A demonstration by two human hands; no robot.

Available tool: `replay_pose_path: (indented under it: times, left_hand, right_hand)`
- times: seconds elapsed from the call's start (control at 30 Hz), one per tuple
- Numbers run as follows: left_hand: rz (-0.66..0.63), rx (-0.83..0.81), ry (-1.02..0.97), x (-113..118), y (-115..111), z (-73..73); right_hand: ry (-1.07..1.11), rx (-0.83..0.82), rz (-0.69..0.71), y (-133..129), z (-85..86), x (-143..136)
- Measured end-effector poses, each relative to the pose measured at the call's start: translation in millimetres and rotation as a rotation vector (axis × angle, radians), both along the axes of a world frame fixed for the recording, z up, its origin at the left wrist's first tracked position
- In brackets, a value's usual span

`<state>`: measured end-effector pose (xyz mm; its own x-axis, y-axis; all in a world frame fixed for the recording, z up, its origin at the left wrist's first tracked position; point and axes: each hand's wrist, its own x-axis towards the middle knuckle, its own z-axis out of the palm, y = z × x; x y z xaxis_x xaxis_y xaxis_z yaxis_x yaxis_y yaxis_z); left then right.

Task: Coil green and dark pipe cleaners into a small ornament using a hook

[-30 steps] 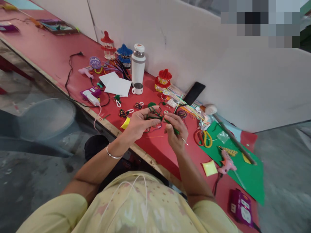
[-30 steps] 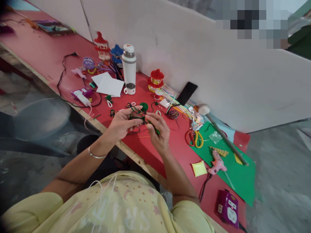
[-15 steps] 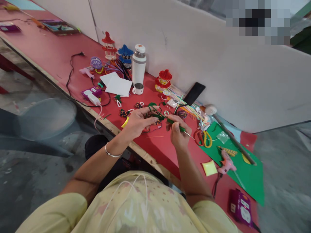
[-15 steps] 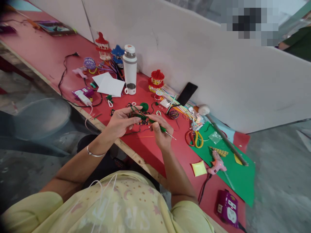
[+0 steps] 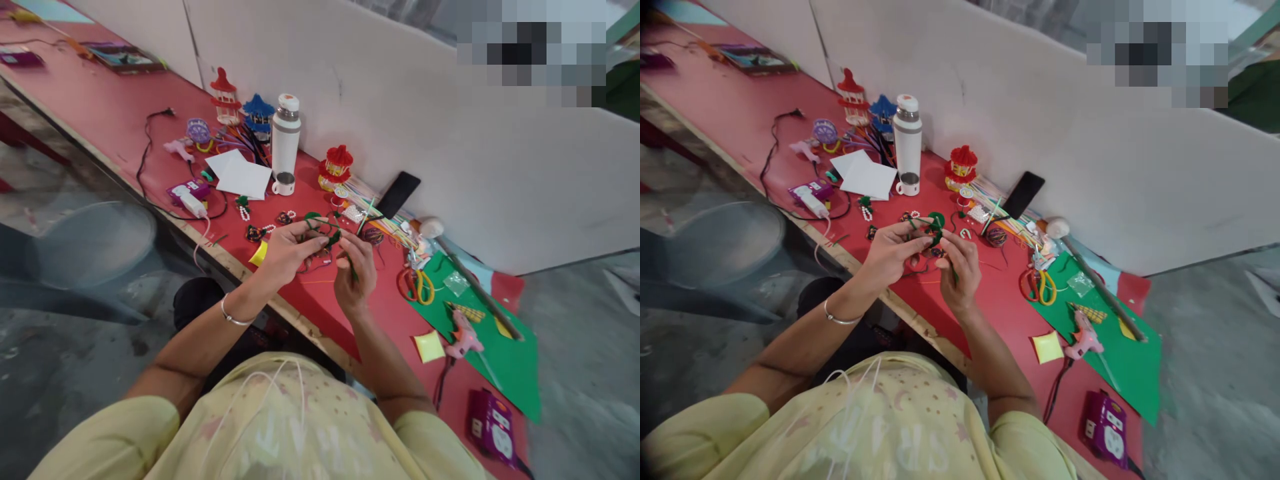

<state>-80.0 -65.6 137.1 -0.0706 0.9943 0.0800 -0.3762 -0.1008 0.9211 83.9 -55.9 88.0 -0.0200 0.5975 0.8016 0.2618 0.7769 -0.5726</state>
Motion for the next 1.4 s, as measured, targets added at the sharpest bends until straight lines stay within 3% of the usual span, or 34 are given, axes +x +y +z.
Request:
replay_pose_path:
  times: [0.1,0.23,0.37,0.53,1.07,1.23,1.4]
  left_hand:
    - [-0.09,-0.046,-0.074,-6,2,3.4]
    - [-0.131,0.033,0.042,-16,1,8.1]
    - [-0.182,0.063,0.156,-20,-1,11.3]
    - [-0.181,0.094,0.258,-21,-1,12.2]
    - [0.159,0.541,0.814,-21,5,1.2]
    - [0.211,0.624,0.861,-22,5,0.7]
    - [0.221,0.605,0.851,-21,3,0.5]
  right_hand:
    - [0.27,-0.276,0.207,12,-2.0,-3]
    - [0.442,-0.556,0.497,28,11.1,8]
    - [0.355,-0.606,0.617,42,23.0,27]
    - [0.234,-0.544,0.735,53,30.4,42]
    - [-0.078,-0.45,0.589,57,47.5,60]
    - [-0.142,-0.402,0.563,51,55.9,59]
    - [-0.21,-0.36,0.491,42,61.0,53]
